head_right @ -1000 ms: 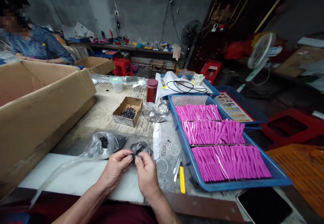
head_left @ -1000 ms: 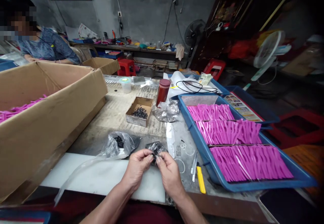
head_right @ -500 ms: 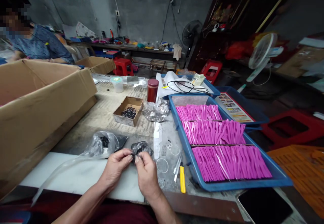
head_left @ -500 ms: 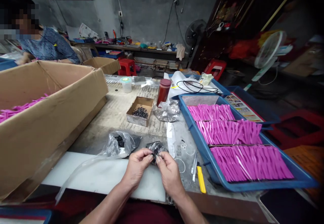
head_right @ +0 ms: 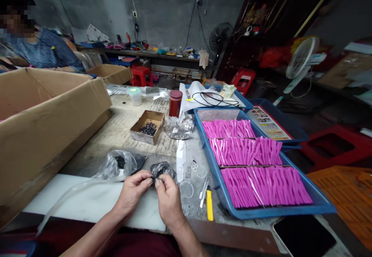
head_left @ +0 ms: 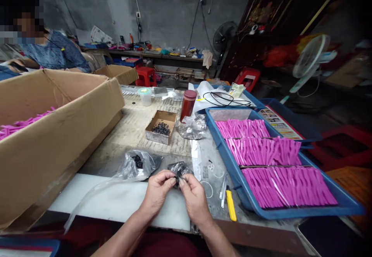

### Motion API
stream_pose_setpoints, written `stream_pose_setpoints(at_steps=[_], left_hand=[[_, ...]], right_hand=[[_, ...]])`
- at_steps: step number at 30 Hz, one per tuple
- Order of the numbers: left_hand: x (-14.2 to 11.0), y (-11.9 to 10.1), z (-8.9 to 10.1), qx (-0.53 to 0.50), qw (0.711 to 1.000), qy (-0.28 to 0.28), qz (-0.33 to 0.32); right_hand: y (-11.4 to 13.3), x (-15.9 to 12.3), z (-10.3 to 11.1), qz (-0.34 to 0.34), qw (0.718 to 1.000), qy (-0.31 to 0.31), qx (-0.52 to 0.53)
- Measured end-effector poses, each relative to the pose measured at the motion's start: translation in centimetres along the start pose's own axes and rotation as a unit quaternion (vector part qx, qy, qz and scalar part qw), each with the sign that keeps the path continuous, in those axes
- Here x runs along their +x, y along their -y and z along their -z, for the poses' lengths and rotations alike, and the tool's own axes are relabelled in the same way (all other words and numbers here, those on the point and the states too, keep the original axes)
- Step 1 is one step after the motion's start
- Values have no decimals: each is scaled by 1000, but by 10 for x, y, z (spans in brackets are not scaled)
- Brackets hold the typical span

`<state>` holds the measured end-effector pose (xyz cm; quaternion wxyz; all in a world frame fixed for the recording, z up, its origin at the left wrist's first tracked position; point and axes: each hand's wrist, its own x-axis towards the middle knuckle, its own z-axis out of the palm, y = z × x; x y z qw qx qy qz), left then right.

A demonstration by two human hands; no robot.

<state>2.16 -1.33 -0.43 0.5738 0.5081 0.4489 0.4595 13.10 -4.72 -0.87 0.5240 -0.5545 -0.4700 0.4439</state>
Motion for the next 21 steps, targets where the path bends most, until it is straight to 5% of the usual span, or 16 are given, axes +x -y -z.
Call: stream_pose_setpoints(at_steps=[21], left_hand=[[-2,3,-1,-36,998,-3,43]], right_hand=[[-2,-1,0,6,1000,-9,1]])
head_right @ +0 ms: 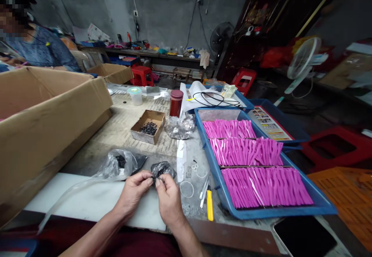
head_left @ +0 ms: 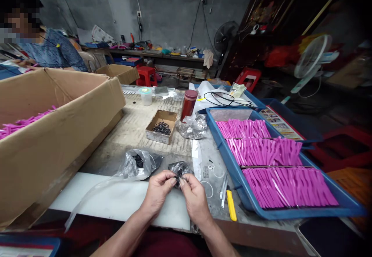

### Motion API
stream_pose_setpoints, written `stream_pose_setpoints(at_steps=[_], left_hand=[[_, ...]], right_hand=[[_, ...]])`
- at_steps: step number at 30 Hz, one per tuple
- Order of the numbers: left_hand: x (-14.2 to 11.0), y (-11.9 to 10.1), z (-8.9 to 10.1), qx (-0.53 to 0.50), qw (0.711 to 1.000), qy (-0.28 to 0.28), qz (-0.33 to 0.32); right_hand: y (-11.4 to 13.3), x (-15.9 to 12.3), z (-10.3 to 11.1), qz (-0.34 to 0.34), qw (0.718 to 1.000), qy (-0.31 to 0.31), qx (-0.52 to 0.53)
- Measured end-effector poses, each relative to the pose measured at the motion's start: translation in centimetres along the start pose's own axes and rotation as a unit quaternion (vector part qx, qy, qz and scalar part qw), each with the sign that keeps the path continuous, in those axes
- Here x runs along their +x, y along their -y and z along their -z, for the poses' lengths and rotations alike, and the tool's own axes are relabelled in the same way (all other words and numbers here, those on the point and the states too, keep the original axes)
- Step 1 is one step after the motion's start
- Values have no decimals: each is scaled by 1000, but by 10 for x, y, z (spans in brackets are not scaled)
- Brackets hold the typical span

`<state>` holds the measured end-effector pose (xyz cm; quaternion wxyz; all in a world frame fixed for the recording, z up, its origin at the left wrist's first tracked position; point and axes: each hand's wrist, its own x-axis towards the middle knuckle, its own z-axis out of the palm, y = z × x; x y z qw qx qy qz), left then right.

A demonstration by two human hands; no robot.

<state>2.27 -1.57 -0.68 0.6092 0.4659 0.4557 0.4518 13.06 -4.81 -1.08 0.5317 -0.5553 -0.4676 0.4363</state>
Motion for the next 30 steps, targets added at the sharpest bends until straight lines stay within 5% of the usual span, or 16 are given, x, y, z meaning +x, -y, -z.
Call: stream_pose_setpoints(at_steps=[13,30], left_hand=[[-1,0,0,-32,999,3,44],[-1,3,1,14,1000,18,-13]], right_hand=[[-2,1,-1,-6,1000,-1,3],[-4,1,-1,-18,1000,9,2]])
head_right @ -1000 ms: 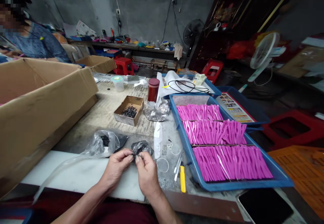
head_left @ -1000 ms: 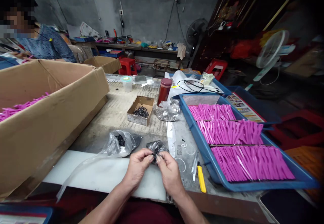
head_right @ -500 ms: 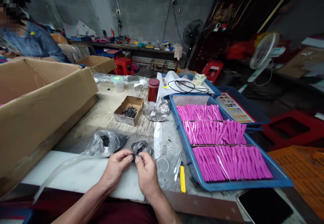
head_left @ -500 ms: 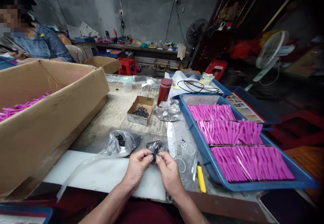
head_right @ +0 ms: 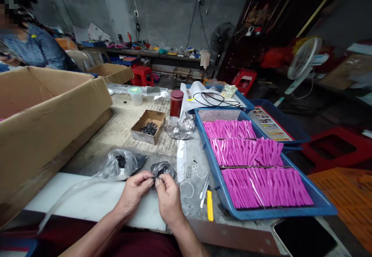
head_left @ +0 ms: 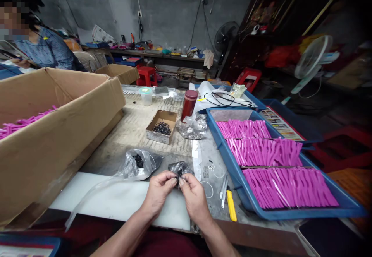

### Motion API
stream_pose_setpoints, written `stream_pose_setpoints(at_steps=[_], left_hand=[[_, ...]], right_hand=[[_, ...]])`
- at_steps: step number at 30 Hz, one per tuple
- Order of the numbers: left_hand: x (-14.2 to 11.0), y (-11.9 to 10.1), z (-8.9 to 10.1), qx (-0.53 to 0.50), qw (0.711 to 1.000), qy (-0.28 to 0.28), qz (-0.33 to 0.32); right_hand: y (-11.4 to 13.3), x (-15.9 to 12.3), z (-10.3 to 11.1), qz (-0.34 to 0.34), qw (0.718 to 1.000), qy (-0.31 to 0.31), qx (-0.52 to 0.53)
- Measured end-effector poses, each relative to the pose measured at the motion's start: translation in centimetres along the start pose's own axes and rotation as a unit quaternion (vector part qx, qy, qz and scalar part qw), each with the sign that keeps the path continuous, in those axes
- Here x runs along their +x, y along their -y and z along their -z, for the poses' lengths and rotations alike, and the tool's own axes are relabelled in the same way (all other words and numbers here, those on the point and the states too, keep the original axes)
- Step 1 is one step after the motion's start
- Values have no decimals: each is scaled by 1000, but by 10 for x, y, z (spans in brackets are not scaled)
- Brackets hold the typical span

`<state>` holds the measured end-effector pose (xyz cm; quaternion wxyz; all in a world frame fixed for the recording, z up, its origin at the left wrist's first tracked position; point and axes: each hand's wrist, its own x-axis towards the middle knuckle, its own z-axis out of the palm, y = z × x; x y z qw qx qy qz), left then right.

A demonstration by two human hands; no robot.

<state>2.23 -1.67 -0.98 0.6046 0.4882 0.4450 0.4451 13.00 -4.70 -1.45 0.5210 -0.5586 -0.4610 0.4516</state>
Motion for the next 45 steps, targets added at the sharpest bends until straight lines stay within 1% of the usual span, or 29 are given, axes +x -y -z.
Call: stream_pose_setpoints(at_steps=[9,14,20,23,26,28,32,36,38,40,43,45], left_hand=[[1,-3,1,59,996,12,-59],[2,-3,1,66,996,11,-59],[0,-3,0,30,999,6,-27],[-1,0,0,-22,999,3,23],[0,3,0,-90,992,5,84],[0,5,0,-120,987,5,106],[2,6,0,-132,985,2,114],[9,0,6,-116,988,-11,104],[19,-8,12,-88,992,-25,91],[34,-22,18,-56,995,-47,67],[61,-47,26,6,996,-84,7],[81,-60,28,77,990,-114,-40]], right_hand=[[1,2,2,4,1000,21,-8],[2,4,3,-8,1000,23,-10],[5,6,2,-24,999,24,-17],[5,7,1,-25,999,25,-15],[5,7,1,-18,999,27,1],[4,8,2,-16,999,25,13],[3,10,8,-3,1000,10,4],[2,14,16,24,998,-2,-65],[2,16,20,48,990,-5,-134],[2,18,23,91,971,-3,-219],[1,22,23,170,928,21,-331],[-1,24,22,193,898,43,-394]])
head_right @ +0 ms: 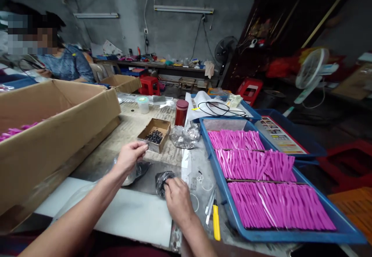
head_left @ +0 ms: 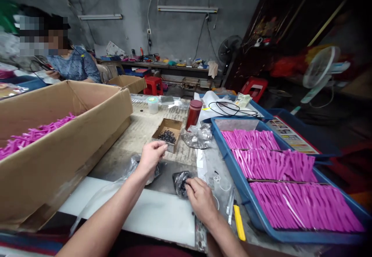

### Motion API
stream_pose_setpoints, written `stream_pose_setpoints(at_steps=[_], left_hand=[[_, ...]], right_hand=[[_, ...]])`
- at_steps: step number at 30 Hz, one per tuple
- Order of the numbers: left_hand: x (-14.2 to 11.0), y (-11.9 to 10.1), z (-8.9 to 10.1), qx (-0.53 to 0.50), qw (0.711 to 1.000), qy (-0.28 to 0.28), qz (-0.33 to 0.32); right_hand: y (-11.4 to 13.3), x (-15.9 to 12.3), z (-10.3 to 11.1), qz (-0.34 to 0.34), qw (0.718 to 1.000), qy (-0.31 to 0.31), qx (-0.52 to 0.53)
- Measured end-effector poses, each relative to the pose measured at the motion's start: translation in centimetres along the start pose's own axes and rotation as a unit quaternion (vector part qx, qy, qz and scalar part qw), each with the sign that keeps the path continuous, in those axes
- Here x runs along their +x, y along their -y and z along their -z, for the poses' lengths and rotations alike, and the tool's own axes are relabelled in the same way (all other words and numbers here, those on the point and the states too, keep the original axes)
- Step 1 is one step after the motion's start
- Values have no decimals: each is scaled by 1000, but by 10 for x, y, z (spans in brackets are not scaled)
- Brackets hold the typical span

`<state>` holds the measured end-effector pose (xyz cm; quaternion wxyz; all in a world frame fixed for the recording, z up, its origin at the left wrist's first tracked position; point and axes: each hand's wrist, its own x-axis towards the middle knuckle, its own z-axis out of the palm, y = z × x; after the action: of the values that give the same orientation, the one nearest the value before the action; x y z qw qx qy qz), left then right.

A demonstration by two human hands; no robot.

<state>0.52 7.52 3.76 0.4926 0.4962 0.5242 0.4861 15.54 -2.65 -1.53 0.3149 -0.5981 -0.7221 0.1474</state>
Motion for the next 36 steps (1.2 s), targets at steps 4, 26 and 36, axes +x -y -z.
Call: stream_pose_setpoints(at_steps=[4,26,36], left_hand=[[40,-6,-5,56,997,-31,-35],[-18,21,78,616,750,199,-134],[-17,37,68,631,749,152,-129]], right_hand=[[1,3,-6,5,992,57,-115],[-1,10,-14,32,966,115,-228],[1,9,-16,33,965,111,-234]])
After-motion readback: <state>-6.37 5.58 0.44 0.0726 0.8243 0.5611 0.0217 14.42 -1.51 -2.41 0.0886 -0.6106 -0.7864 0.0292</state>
